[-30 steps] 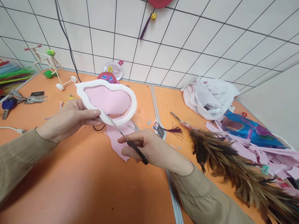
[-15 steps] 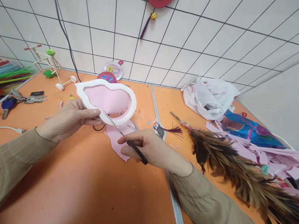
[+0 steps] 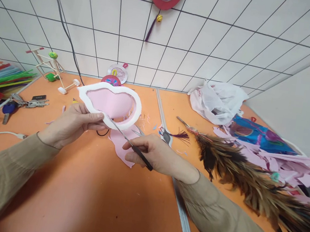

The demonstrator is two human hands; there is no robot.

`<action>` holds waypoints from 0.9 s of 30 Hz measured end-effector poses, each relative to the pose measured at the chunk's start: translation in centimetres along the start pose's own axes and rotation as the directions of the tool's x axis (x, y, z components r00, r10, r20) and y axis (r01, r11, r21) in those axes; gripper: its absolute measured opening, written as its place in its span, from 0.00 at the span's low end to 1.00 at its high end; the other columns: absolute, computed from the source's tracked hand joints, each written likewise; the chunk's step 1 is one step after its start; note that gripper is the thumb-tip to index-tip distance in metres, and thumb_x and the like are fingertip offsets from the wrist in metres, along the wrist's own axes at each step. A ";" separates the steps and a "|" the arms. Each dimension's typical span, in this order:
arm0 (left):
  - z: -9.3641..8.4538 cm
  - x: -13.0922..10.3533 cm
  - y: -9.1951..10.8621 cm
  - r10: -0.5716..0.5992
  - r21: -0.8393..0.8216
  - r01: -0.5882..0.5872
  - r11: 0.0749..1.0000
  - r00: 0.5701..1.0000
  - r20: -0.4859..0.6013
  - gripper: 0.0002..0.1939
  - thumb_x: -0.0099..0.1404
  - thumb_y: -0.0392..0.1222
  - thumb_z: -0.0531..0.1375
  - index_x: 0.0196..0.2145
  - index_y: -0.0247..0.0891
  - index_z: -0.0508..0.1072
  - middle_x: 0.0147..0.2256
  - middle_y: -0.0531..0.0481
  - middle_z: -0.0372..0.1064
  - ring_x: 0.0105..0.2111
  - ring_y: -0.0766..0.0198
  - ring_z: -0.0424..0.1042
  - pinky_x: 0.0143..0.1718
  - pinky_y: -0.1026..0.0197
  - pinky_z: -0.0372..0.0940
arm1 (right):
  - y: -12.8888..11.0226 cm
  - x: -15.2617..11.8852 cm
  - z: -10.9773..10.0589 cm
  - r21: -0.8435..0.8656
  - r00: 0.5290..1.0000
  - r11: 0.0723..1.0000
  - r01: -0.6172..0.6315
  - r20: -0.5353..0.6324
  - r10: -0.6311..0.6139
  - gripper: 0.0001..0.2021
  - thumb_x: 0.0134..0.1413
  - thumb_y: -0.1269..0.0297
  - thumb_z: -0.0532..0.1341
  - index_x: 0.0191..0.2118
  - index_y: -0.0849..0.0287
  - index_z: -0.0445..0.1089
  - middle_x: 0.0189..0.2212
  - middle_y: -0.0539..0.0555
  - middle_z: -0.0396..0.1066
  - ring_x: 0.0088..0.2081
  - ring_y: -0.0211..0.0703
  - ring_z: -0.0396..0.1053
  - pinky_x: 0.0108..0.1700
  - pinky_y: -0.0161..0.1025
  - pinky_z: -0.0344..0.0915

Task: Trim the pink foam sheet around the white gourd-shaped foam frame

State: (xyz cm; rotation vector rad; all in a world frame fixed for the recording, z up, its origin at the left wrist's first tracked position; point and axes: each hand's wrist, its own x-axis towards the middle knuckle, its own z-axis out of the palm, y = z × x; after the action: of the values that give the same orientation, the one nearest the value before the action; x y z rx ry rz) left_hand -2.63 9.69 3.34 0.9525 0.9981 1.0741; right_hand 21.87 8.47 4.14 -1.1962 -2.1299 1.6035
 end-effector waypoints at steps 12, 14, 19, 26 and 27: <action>0.0 0.1 0.0 0.031 -0.004 -0.031 1.000 0.999 -0.026 0.13 0.47 0.43 0.75 0.29 0.32 0.83 0.30 0.42 0.82 0.29 0.58 0.81 0.35 0.63 0.76 | 0.3 -0.2 -0.5 0.027 0.997 0.999 -0.042 0.064 0.040 0.15 0.46 0.59 0.65 0.39 0.61 0.70 0.21 0.44 0.58 0.22 0.32 0.51 0.23 0.34 0.50; -0.1 0.1 0.0 0.040 0.015 -0.040 0.999 0.999 -0.030 0.14 0.47 0.44 0.76 0.29 0.31 0.83 0.30 0.41 0.82 0.30 0.57 0.81 0.35 0.63 0.76 | 0.4 -0.4 -0.8 0.010 0.996 1.000 -0.026 0.083 0.025 0.17 0.46 0.58 0.66 0.41 0.61 0.70 0.20 0.43 0.57 0.22 0.33 0.51 0.24 0.35 0.50; -0.2 0.1 -0.1 0.058 0.081 -0.057 0.995 0.998 -0.008 0.16 0.46 0.48 0.76 0.27 0.32 0.83 0.28 0.41 0.81 0.29 0.55 0.80 0.35 0.60 0.76 | 0.3 -0.7 -1.4 -0.043 0.994 0.998 0.053 0.095 -0.049 0.18 0.51 0.53 0.64 0.41 0.63 0.71 0.22 0.46 0.58 0.25 0.34 0.53 0.26 0.36 0.52; -0.1 0.0 -0.1 0.055 0.101 -0.057 0.993 0.998 0.024 0.12 0.49 0.46 0.74 0.26 0.34 0.82 0.27 0.42 0.80 0.27 0.56 0.79 0.34 0.58 0.75 | -0.1 -0.5 -1.3 -0.038 0.994 0.999 0.013 0.111 -0.009 0.16 0.49 0.57 0.65 0.41 0.61 0.73 0.23 0.49 0.62 0.26 0.36 0.57 0.27 0.37 0.57; 0.0 0.0 -0.1 0.048 0.093 -0.050 0.994 0.999 0.021 0.12 0.49 0.45 0.74 0.25 0.34 0.82 0.26 0.42 0.80 0.26 0.57 0.78 0.33 0.58 0.74 | -0.1 -0.4 -1.3 -0.043 0.994 0.999 0.016 0.105 -0.012 0.16 0.49 0.56 0.65 0.41 0.62 0.73 0.23 0.49 0.62 0.25 0.36 0.56 0.26 0.37 0.57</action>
State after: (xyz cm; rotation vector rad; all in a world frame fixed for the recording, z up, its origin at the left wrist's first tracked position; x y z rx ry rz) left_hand -2.66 9.64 3.29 1.0663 1.0215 1.0645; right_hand 22.86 9.05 4.85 -1.1308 -2.2435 1.6556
